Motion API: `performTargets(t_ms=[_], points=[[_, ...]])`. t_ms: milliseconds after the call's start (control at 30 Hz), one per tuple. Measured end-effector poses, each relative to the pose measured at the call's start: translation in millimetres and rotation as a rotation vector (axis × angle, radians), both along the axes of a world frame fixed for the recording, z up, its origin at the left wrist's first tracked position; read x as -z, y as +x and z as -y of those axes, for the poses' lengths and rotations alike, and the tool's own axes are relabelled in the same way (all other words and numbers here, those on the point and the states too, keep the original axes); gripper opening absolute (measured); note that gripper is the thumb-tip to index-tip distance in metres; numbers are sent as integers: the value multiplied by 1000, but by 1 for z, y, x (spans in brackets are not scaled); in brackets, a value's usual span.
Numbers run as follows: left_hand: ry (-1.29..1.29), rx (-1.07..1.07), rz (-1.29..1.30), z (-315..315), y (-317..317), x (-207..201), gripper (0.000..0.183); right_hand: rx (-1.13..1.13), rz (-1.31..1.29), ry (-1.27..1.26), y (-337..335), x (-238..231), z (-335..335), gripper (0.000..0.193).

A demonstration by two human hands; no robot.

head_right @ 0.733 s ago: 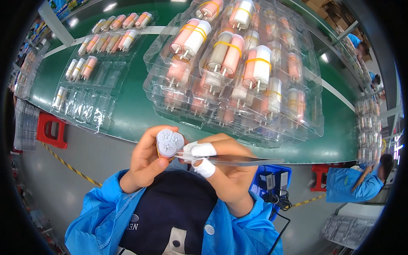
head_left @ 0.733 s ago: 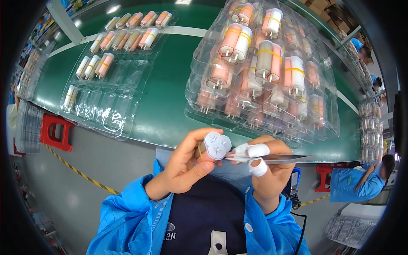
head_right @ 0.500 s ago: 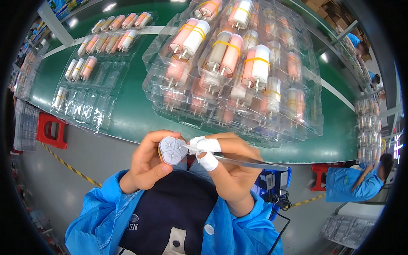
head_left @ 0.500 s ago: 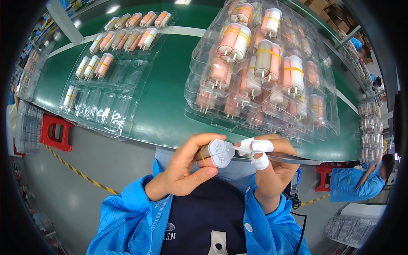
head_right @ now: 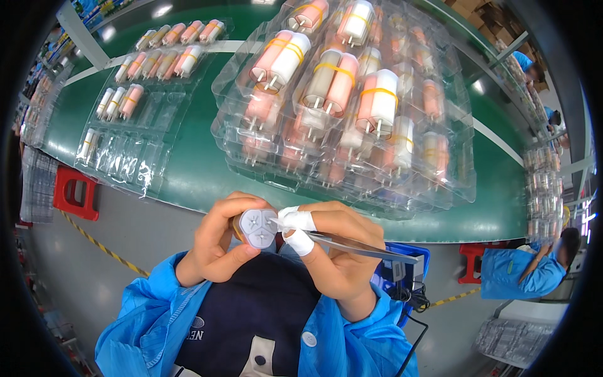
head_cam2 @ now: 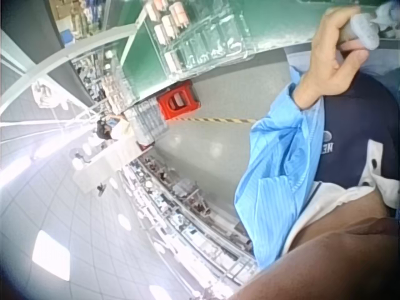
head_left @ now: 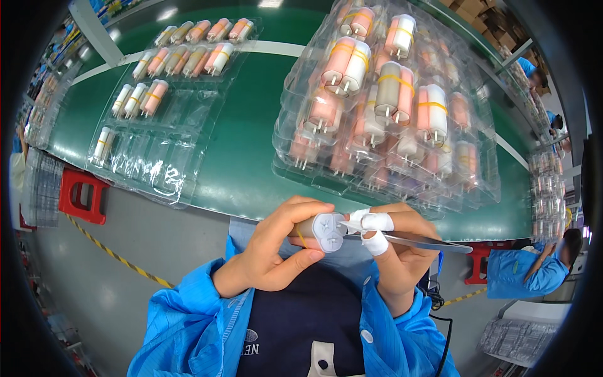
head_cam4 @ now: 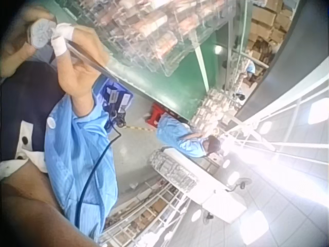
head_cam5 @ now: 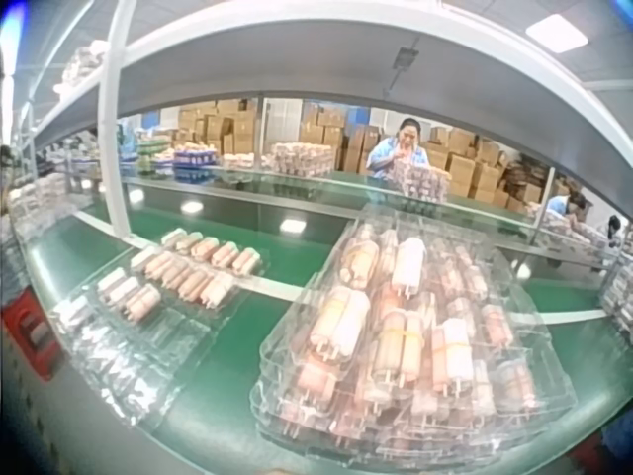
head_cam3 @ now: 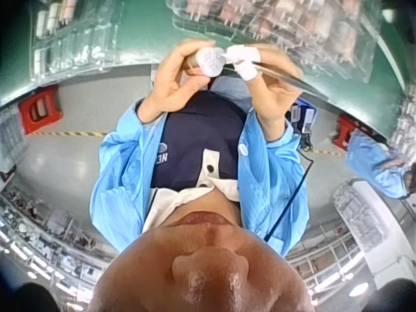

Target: The person uses tweezers to insert small white components into cylindrical objects with pink and white bodies. They handle the items one at a time, picking them from a clear plastic tray and placing them back after insertion. The task is performed at a green assembly table in a factory setting.

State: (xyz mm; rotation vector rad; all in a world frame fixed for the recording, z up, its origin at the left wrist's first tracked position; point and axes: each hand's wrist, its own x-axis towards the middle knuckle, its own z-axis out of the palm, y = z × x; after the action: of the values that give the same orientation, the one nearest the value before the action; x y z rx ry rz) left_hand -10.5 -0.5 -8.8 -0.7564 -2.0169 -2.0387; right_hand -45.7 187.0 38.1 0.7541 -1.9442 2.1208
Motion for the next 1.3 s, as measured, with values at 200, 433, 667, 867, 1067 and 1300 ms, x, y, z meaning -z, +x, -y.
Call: performTargets(t_ms=[200, 433, 667, 867, 1067, 1300], points=[[-137, -100, -59, 0, -1, -6, 48, -41, -75, 184, -7, -10, -4, 14], [-349, -182, -237, 16, -2, -57, 51, 116, -248, -49, -7, -20, -30, 14], [-531, -319, -676, -26, -62, -144, 60, 84, -211, -9, 0, 20, -51, 15], [-976, -544, -621, -127, -127, -148, 43, 154, -59, -128, 19, 36, -62, 15], [-967, -521, -573, -144, -128, -134, 47, 199, -53, -224, 26, 47, -62, 18], [-779, -378, -584, -142, -109, -110, 66, 163, 8, -107, 18, 67, -61, 20]])
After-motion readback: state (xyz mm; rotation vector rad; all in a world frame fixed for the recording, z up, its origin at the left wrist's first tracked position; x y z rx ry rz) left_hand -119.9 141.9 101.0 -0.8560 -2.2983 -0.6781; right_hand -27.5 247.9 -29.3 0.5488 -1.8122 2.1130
